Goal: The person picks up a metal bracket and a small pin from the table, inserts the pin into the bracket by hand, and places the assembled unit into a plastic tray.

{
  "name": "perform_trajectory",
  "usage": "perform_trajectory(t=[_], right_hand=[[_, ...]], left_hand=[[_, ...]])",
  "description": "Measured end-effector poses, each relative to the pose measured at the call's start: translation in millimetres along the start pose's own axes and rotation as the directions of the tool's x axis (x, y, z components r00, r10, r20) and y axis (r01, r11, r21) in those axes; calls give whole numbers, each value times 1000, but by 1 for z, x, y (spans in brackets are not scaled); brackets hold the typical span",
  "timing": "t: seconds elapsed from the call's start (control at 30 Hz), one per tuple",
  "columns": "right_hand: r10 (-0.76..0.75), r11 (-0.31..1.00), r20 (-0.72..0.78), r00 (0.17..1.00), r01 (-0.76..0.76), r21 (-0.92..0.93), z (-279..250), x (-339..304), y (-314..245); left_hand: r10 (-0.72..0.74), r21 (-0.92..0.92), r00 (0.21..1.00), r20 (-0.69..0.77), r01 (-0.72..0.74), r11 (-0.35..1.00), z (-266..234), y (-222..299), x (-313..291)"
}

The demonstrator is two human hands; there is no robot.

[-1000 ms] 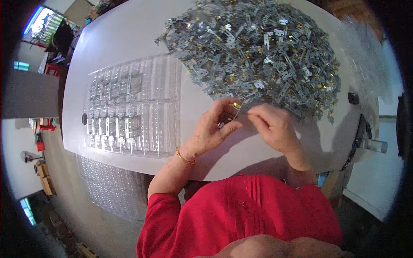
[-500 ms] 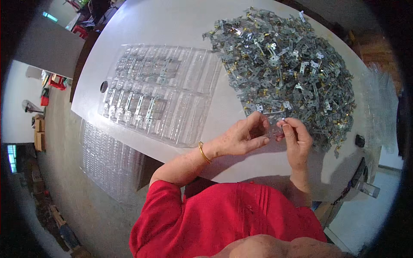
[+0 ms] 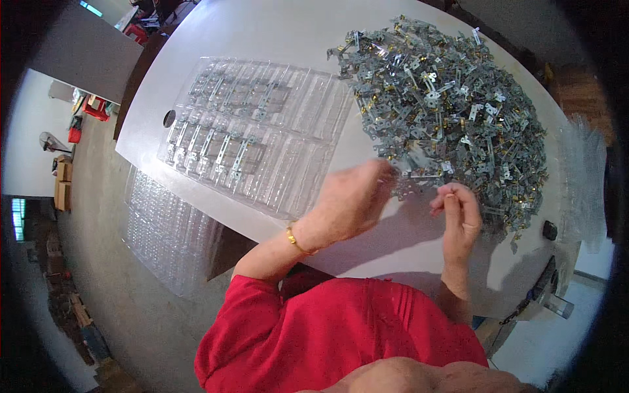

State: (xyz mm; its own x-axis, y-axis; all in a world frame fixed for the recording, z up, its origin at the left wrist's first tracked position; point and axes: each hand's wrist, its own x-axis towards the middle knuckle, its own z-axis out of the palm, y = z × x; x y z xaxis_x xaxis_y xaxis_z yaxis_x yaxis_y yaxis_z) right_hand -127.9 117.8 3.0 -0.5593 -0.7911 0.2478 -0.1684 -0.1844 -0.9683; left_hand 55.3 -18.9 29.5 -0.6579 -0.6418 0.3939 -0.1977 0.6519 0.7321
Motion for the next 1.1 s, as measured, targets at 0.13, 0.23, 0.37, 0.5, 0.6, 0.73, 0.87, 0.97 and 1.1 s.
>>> perform_trajectory(t=[0.13, 0.23, 0.37, 0.5, 0.6, 0.73, 0.87, 0.97, 1.1], right_hand=[[154, 988, 113, 982, -151, -32, 6, -3, -2], [116, 990, 180, 977, -99, -104, 10, -6, 3], [129, 984, 228, 965, -96, -151, 15, -8, 7], [108, 985, 257, 960, -68, -160, 19, -9, 10], [114, 983, 259, 959, -72, -168, 22, -11, 8], [107, 984, 276, 955, -62, -166, 22, -12, 8], [133, 977, 275, 952, -80, -197, 21, -13, 5], [109, 975, 262, 959, -53, -214, 20, -10, 4], [101, 981, 210, 973, -62, -184, 14, -6, 6]], left_hand=[[-159, 179, 950, -268, 211, 961, -40, -14, -10], [-179, 292, 905, -387, 304, 907, -73, -39, -25], [-228, 524, 895, -383, 414, 744, -108, -62, -48], [-354, 529, 861, -365, 505, 682, -112, -78, -59], [-401, 536, 844, -357, 536, 652, -109, -73, -56], [-437, 514, 837, -329, 547, 661, -106, -74, -52], [-446, 589, 849, -282, 520, 618, -104, -83, -55], [-480, 590, 832, -279, 542, 598, -102, -84, -53], [-506, 614, 826, -248, 538, 577, -104, -85, -51]])
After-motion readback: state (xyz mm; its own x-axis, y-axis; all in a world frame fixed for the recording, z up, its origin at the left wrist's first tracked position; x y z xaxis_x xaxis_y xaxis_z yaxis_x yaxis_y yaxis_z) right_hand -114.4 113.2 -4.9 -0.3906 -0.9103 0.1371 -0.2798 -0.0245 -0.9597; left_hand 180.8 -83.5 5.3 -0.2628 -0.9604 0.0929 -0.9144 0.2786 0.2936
